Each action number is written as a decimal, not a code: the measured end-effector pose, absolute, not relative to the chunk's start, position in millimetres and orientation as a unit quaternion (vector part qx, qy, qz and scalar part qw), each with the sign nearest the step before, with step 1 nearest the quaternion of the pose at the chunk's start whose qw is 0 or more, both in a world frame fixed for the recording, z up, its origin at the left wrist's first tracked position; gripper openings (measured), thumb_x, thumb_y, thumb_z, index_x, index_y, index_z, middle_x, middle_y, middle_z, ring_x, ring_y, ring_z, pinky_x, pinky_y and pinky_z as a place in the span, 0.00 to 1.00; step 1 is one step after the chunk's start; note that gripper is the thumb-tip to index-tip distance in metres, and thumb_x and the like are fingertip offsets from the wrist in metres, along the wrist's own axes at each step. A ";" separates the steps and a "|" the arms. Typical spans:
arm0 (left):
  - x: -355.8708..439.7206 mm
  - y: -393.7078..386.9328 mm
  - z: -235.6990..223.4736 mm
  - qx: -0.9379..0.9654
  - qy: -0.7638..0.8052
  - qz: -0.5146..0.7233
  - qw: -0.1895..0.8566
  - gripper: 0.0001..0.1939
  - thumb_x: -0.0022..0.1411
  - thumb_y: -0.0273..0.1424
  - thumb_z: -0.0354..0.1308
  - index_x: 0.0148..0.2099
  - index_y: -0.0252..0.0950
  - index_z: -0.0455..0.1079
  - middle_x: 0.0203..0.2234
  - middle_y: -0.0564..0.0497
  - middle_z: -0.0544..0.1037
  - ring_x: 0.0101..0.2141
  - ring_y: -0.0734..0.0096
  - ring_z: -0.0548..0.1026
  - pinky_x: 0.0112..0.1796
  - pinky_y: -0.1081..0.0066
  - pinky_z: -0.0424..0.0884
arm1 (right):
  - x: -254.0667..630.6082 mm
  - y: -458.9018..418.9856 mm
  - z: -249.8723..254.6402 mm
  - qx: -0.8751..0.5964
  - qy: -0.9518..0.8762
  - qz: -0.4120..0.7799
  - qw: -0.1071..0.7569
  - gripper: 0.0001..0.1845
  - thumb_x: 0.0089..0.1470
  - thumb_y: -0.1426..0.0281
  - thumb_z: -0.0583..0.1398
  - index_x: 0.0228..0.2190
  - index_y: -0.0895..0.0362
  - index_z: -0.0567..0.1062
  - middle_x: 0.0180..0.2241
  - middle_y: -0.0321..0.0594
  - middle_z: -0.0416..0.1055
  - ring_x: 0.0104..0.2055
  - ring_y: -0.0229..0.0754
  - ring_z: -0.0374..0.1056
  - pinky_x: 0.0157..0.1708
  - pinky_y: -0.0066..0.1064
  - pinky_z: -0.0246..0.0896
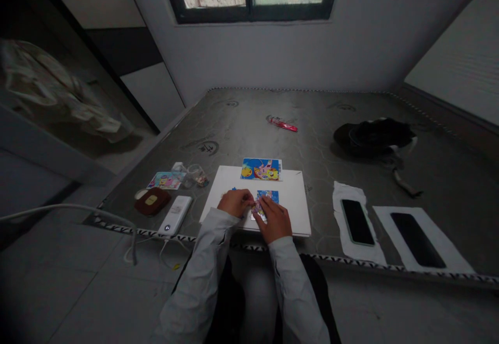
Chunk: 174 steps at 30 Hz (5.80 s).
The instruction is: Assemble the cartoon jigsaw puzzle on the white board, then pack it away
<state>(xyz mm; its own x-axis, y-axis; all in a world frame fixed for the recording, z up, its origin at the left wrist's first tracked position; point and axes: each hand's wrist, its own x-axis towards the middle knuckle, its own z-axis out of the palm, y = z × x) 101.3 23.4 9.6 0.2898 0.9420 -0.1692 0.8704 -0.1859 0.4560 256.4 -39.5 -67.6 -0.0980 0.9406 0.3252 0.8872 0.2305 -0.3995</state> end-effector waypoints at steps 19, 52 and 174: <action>82.9 26.4 8.8 0.752 0.605 0.118 0.232 0.11 0.64 0.33 0.52 0.42 0.45 0.76 0.40 0.52 0.80 0.42 0.66 0.76 0.41 0.70 0.68 | 253.2 -39.6 -62.1 -0.627 -0.717 0.084 0.295 0.16 0.64 0.67 0.50 0.47 0.51 0.75 0.57 0.38 0.69 0.59 0.43 0.64 0.55 0.41 0.58; 92.4 25.4 12.0 0.733 0.656 0.068 0.169 0.12 0.57 0.43 0.59 0.41 0.46 0.77 0.40 0.51 0.79 0.41 0.64 0.76 0.37 0.69 0.67 | 251.1 -43.2 -55.0 -0.636 -0.704 0.097 0.299 0.14 0.61 0.67 0.55 0.48 0.48 0.73 0.58 0.36 0.67 0.60 0.41 0.61 0.57 0.40 0.52; 113.6 22.0 0.0 0.765 0.586 0.085 0.254 0.16 0.58 0.30 0.61 0.50 0.45 0.70 0.37 0.55 0.81 0.41 0.68 0.77 0.41 0.70 0.68 | 253.4 -40.0 -65.2 -0.646 -0.668 0.080 0.360 0.10 0.57 0.75 0.52 0.41 0.54 0.70 0.50 0.42 0.74 0.54 0.44 0.67 0.54 0.39 0.58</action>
<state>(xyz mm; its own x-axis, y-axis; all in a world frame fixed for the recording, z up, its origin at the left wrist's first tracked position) 113.6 22.0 0.0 0.2996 0.9393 -0.1675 0.8526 -0.1848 0.4888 253.4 -40.0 -65.2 0.0948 0.9213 0.3772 0.8058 0.1515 -0.5725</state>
